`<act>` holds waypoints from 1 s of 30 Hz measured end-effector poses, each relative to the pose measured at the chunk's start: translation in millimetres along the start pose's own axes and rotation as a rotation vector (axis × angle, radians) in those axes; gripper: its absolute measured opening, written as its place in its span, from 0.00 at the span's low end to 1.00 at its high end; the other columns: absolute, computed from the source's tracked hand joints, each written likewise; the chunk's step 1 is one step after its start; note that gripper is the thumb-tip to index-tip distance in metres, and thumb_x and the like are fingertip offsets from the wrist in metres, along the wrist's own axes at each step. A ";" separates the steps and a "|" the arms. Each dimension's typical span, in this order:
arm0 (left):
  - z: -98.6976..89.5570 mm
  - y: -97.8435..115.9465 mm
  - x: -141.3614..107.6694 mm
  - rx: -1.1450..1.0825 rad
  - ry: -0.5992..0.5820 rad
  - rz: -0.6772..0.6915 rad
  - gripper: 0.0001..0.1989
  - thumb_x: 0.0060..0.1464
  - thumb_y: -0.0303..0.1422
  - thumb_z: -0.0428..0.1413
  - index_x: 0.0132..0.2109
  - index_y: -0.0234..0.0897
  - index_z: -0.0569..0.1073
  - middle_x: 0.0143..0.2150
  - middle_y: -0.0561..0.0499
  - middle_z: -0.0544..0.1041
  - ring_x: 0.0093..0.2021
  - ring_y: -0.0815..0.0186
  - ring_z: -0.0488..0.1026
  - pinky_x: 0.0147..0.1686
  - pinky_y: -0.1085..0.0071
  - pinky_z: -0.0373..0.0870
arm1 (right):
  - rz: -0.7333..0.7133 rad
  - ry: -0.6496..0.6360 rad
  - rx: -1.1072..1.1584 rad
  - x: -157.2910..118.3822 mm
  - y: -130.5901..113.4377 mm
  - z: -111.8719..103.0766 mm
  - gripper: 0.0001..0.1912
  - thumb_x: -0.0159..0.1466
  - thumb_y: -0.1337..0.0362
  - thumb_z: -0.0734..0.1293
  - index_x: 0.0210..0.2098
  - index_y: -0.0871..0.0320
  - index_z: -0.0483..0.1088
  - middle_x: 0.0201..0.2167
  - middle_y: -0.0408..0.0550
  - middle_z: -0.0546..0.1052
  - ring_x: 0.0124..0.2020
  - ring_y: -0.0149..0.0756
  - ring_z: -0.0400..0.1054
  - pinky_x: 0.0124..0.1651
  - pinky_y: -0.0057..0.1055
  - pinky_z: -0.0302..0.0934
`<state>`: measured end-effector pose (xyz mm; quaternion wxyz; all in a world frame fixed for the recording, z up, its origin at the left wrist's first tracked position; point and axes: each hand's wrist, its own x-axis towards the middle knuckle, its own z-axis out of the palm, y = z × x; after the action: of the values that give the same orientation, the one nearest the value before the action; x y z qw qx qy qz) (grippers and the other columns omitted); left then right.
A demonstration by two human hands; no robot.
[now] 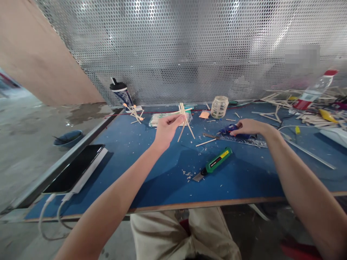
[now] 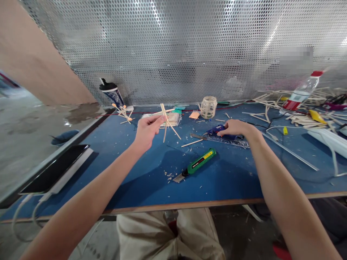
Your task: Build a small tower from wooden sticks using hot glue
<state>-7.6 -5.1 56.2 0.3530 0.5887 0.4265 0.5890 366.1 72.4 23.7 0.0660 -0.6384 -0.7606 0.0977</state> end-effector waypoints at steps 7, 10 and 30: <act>-1.6 0.6 0.3 -0.027 0.024 -0.038 0.13 0.51 0.44 0.64 0.38 0.41 0.83 0.18 0.57 0.57 0.19 0.74 0.48 0.20 0.70 0.46 | 0.078 -0.015 0.018 2.6 -9.2 -3.4 0.19 0.55 0.48 0.67 0.20 0.57 0.69 0.21 0.49 0.74 0.25 0.40 0.68 0.29 0.35 0.56; -1.9 -1.2 0.6 -0.030 0.022 -0.062 0.14 0.51 0.45 0.63 0.39 0.41 0.83 0.19 0.57 0.55 0.19 0.74 0.46 0.20 0.70 0.44 | 0.154 0.315 0.148 -5.9 -17.1 -11.9 0.17 0.55 0.49 0.68 0.23 0.57 0.70 0.21 0.49 0.73 0.25 0.39 0.67 0.28 0.35 0.56; 5.1 3.7 -5.7 0.015 0.036 -0.038 0.12 0.53 0.42 0.63 0.36 0.38 0.83 0.17 0.56 0.62 0.20 0.73 0.54 0.22 0.70 0.50 | -0.387 0.561 0.703 -52.2 -126.3 15.3 0.15 0.55 0.55 0.75 0.37 0.57 0.79 0.38 0.52 0.83 0.43 0.50 0.77 0.53 0.47 0.70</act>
<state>-1.9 -11.4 57.1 0.3520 0.5726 0.4480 0.5896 250.8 -0.9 39.5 0.4970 -0.4262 -0.7390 0.1589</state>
